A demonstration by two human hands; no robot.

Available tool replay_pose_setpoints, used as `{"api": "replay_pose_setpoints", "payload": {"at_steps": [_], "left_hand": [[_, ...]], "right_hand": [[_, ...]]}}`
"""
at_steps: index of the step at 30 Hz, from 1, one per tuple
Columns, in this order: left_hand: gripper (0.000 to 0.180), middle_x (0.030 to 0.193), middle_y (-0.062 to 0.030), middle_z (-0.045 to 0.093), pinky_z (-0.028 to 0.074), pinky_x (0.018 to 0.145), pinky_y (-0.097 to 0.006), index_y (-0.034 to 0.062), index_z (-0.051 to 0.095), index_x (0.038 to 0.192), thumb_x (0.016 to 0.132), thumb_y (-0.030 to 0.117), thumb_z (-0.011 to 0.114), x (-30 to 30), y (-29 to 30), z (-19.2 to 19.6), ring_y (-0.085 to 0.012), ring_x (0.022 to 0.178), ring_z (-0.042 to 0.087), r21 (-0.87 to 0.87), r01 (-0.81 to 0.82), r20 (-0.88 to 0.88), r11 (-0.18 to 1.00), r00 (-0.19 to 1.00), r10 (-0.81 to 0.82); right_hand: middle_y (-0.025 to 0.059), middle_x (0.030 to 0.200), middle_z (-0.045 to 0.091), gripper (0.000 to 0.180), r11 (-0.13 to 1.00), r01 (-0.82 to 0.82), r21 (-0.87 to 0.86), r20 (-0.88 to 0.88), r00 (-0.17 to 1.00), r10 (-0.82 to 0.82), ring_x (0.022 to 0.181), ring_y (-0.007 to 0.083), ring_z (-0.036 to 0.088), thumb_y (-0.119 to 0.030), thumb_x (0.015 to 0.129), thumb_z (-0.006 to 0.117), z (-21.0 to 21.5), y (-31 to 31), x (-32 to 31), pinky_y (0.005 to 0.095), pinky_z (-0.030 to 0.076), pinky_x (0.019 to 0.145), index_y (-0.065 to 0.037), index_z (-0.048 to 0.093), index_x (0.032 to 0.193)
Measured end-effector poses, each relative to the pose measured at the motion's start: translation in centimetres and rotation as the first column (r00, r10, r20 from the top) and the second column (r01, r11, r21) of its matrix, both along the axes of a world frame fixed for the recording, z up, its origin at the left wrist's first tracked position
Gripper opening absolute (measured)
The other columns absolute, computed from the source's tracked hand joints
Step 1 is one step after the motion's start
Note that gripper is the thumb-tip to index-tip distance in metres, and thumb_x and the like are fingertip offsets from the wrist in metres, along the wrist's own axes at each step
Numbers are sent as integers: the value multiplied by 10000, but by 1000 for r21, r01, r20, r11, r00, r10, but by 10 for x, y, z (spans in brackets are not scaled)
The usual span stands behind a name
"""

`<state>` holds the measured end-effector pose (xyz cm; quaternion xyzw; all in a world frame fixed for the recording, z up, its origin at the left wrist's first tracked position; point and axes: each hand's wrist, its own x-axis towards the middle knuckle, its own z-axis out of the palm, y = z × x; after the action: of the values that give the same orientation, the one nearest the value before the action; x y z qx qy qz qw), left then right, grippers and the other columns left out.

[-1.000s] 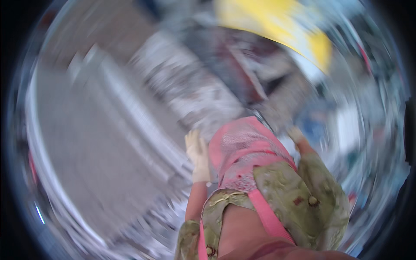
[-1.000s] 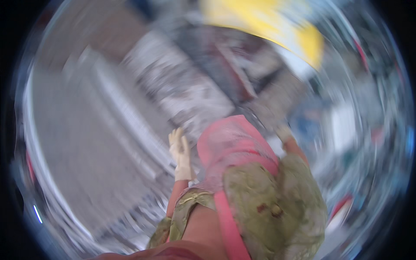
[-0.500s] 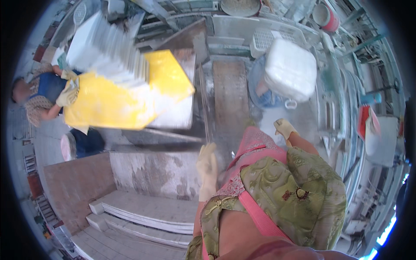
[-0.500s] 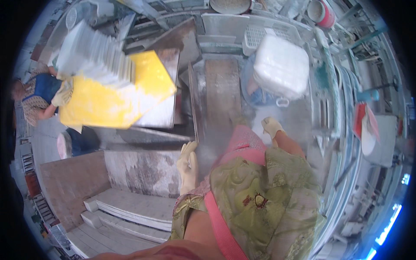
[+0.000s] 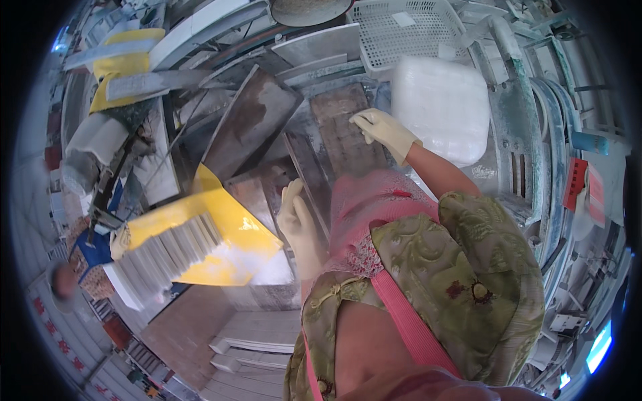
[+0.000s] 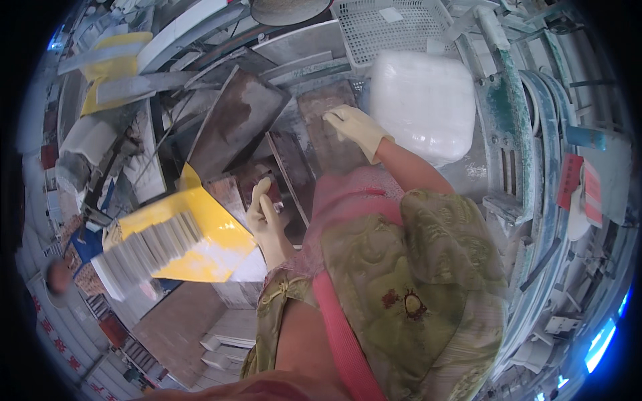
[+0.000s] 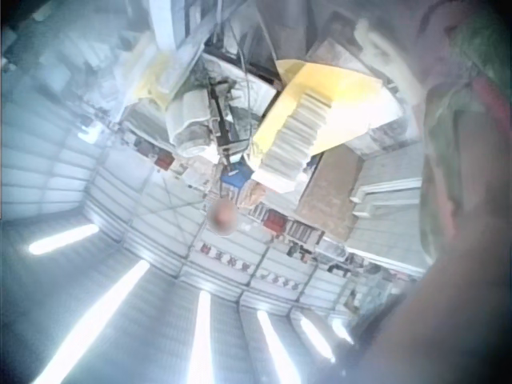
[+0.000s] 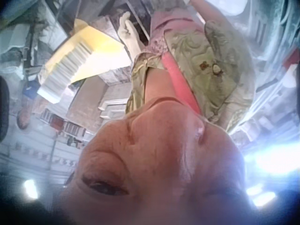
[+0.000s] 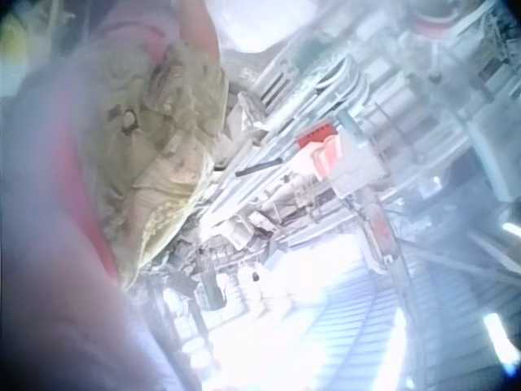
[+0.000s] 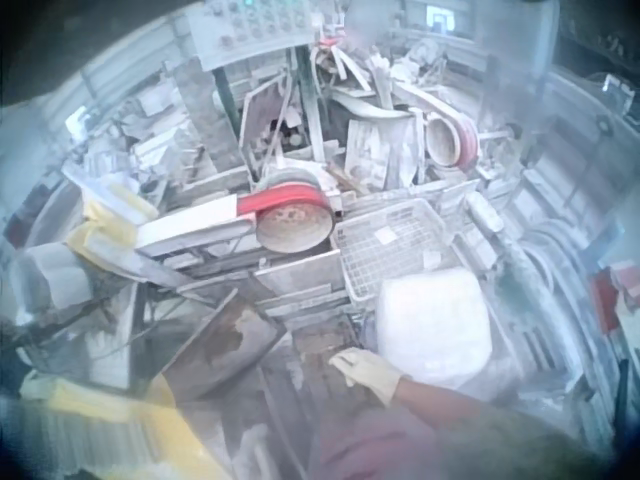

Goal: The person repeatedly picks up white rectangular boards from a pile and stacks them on a yellow surface. They handle the boards one at a time, aligning them before placing them down.

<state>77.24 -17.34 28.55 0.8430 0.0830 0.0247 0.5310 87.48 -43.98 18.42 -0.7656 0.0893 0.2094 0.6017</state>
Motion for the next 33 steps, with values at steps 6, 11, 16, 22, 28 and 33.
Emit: {"api": "replay_pose_setpoints", "payload": {"at_steps": [6, 11, 16, 22, 28, 33], "left_hand": [[290, 1166, -179, 702, 458, 1035, -359, -57, 678, 1168, 1018, 65, 462, 103, 17, -19, -285, 1139, 652, -177, -14, -36, 984, 999, 8], [236, 1101, -173, 722, 486, 1011, -365, -33, 695, 1119, 965, 18, 523, 202, 23, -7, -309, 1063, 700, 101, 151, 248, 983, 953, -172], [227, 1078, -91, 726, 517, 899, -303, -1, 710, 1146, 970, 39, 572, 293, 14, 4, -161, 982, 670, 56, 192, 221, 980, 955, -199], [373, 1160, -133, 690, 524, 810, -258, -64, 601, 1350, 1016, 101, 586, 428, -16, 22, -120, 916, 632, 191, 233, 189, 954, 945, -268], [381, 1112, -197, 700, 495, 952, -341, -18, 631, 1326, 1047, 234, 566, 547, -77, 12, -244, 1063, 660, 655, 204, 149, 728, 909, -389], [373, 1217, -212, 695, 510, 981, -359, -70, 664, 1223, 1063, 253, 571, 572, -90, -4, -276, 1111, 662, 783, 127, -73, 609, 991, -113]], "right_hand": [[51, 831, 670, 457, 963, 267, 26, -50, 963, -265, 674, 131, 569, -412, 1020, 587, -11, -40, 17, 303, 486, 644, 10, 708, 1148], [50, 761, 639, 424, 895, 443, -47, -157, 882, -444, 553, 97, 522, -403, 1022, 611, -23, -74, 62, 251, 430, 521, -7, 729, 1116], [27, 714, 608, 387, 812, 577, 87, -33, 816, -577, 539, 94, 522, -358, 1029, 615, -36, -97, 98, 248, 415, 508, 7, 708, 1116], [34, 668, 631, 347, 713, 691, 120, -123, 723, -680, 561, 109, 543, -320, 1005, 620, -52, -147, 165, 273, 440, 553, -2, 707, 1113], [90, 713, 697, 367, 698, 715, -43, -42, 696, -716, 618, 153, 655, -337, 982, 602, -160, -245, 241, 309, 495, 618, -16, 709, 1125], [246, 1218, 678, 511, 644, 572, -507, -191, 655, -732, 1152, 415, 617, -450, 904, 653, -287, -349, 259, 467, 494, 978, -31, 676, 1194]]}}
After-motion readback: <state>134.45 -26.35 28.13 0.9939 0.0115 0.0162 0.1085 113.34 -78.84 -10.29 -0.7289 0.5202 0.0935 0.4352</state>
